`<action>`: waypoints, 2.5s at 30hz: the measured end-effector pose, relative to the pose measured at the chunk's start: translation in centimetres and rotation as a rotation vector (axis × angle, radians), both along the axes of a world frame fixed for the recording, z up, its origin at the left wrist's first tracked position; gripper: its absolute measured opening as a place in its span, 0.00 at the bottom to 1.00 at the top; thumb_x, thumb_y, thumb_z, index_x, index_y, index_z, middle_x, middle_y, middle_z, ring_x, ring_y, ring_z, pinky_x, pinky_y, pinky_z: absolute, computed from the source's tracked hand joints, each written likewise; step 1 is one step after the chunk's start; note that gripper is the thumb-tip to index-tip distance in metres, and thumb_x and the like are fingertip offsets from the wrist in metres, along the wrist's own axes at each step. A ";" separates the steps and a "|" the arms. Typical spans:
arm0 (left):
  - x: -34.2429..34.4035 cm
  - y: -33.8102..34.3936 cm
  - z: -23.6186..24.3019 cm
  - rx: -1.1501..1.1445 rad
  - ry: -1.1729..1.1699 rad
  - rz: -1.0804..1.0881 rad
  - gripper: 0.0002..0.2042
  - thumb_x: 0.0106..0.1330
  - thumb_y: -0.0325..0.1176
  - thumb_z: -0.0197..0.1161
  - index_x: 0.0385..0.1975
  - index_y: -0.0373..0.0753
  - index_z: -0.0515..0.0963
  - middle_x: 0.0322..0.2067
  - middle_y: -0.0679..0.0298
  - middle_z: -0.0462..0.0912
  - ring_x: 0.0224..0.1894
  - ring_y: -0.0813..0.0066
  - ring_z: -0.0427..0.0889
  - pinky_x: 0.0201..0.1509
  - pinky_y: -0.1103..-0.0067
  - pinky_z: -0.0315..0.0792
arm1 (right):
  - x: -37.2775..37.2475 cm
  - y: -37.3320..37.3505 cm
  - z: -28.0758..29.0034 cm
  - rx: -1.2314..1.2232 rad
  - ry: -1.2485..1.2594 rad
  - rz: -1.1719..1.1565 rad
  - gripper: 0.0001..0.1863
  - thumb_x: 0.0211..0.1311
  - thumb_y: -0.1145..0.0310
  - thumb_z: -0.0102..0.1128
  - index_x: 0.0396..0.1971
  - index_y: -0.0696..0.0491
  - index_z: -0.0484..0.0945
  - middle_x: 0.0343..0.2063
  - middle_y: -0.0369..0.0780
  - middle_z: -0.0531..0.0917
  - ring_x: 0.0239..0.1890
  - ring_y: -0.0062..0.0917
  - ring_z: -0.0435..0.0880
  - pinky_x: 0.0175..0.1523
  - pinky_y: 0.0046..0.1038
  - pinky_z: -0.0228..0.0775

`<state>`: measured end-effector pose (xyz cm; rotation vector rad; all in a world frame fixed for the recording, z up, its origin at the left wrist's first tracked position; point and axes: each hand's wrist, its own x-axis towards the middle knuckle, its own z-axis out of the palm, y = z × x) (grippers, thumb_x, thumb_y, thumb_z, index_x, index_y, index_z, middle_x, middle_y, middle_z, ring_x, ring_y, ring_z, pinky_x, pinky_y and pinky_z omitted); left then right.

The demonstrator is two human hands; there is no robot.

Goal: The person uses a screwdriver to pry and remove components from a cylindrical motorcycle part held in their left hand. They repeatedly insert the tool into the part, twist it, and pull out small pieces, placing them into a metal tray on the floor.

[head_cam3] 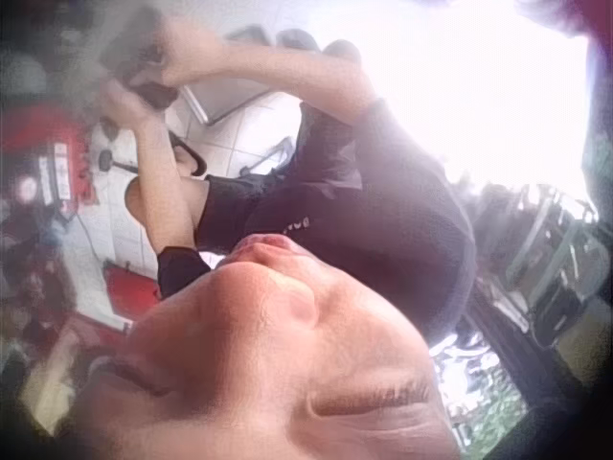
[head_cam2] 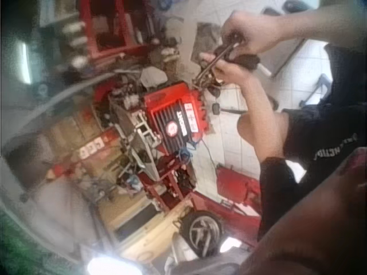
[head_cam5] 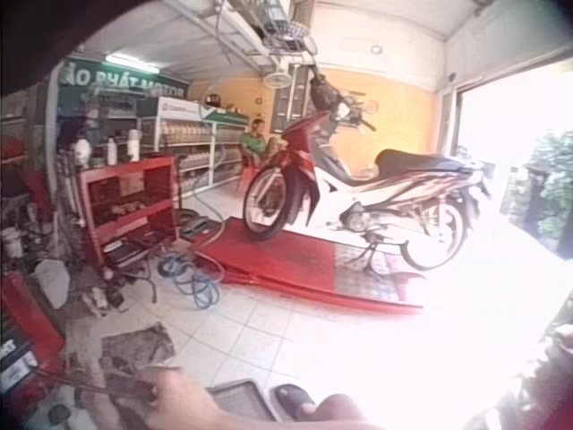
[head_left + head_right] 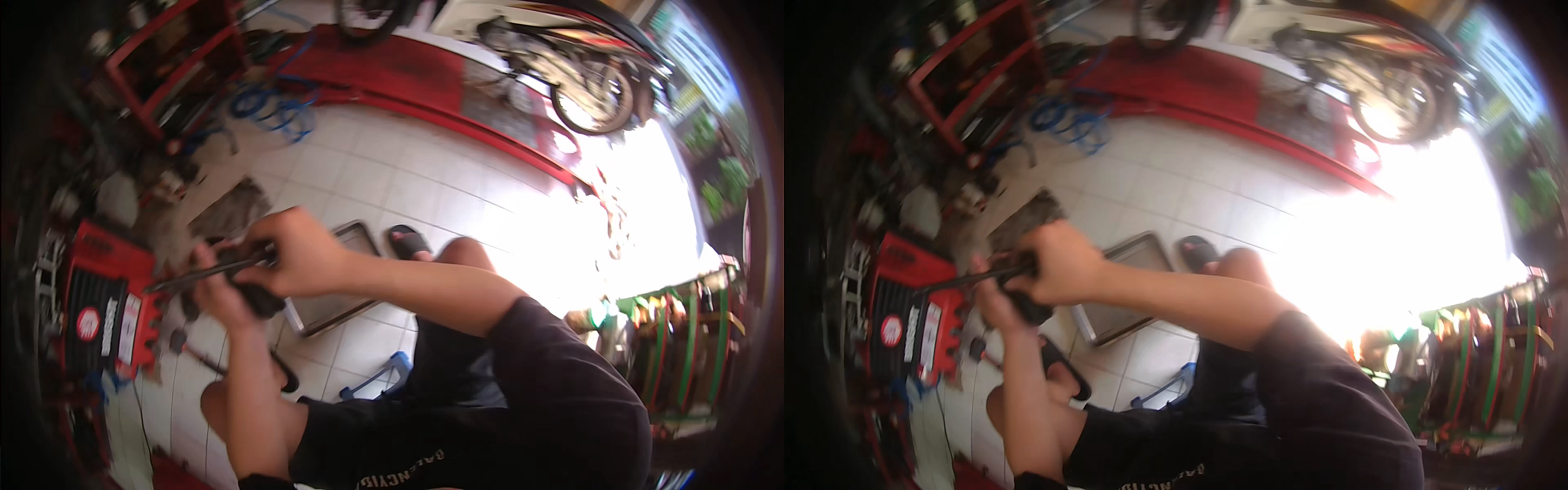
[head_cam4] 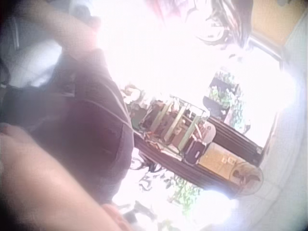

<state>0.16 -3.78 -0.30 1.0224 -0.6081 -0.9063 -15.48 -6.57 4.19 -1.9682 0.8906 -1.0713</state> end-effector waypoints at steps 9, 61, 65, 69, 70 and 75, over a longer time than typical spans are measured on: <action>-1.0 0.2 0.9 0.191 0.118 0.034 0.34 0.75 0.55 0.58 0.63 0.26 0.70 0.58 0.51 0.77 0.57 0.57 0.80 0.60 0.64 0.75 | -0.5 0.7 -0.2 0.123 0.007 -0.070 0.20 0.40 0.62 0.79 0.29 0.61 0.84 0.29 0.52 0.87 0.39 0.47 0.88 0.45 0.41 0.82; 0.5 -1.5 -8.1 0.157 0.600 -0.551 0.28 0.77 0.51 0.47 0.69 0.38 0.65 0.63 0.55 0.72 0.65 0.61 0.73 0.68 0.64 0.69 | 0.2 0.4 0.8 0.183 0.621 -0.043 0.13 0.50 0.66 0.68 0.33 0.60 0.87 0.37 0.52 0.89 0.44 0.43 0.90 0.50 0.38 0.84; -0.9 -0.9 -6.3 0.195 0.601 -0.481 0.28 0.73 0.51 0.52 0.66 0.37 0.69 0.59 0.54 0.75 0.62 0.61 0.76 0.66 0.64 0.71 | -0.1 1.0 1.3 0.176 0.610 -0.047 0.13 0.49 0.67 0.68 0.33 0.59 0.88 0.38 0.52 0.89 0.45 0.42 0.90 0.51 0.38 0.83; -2.5 -0.1 -5.1 0.275 0.610 -0.377 0.29 0.69 0.50 0.58 0.62 0.36 0.73 0.55 0.52 0.79 0.59 0.60 0.79 0.63 0.64 0.74 | -1.3 1.2 1.7 0.168 0.608 -0.051 0.13 0.48 0.68 0.68 0.33 0.59 0.88 0.38 0.51 0.89 0.45 0.42 0.90 0.50 0.38 0.83; -2.9 -0.1 -4.9 0.276 0.602 -0.375 0.29 0.68 0.50 0.59 0.62 0.36 0.74 0.54 0.52 0.79 0.58 0.60 0.79 0.63 0.64 0.74 | -1.6 1.2 1.7 0.159 0.603 -0.051 0.13 0.48 0.68 0.68 0.33 0.59 0.88 0.38 0.51 0.89 0.45 0.41 0.90 0.50 0.38 0.83; -2.5 -3.0 -7.8 -0.056 0.254 -0.720 0.26 0.75 0.49 0.51 0.66 0.37 0.68 0.60 0.55 0.74 0.62 0.63 0.76 0.65 0.65 0.72 | -0.5 0.0 -0.5 -0.053 0.511 -0.138 0.16 0.50 0.62 0.69 0.31 0.60 0.88 0.36 0.53 0.88 0.44 0.43 0.90 0.51 0.39 0.83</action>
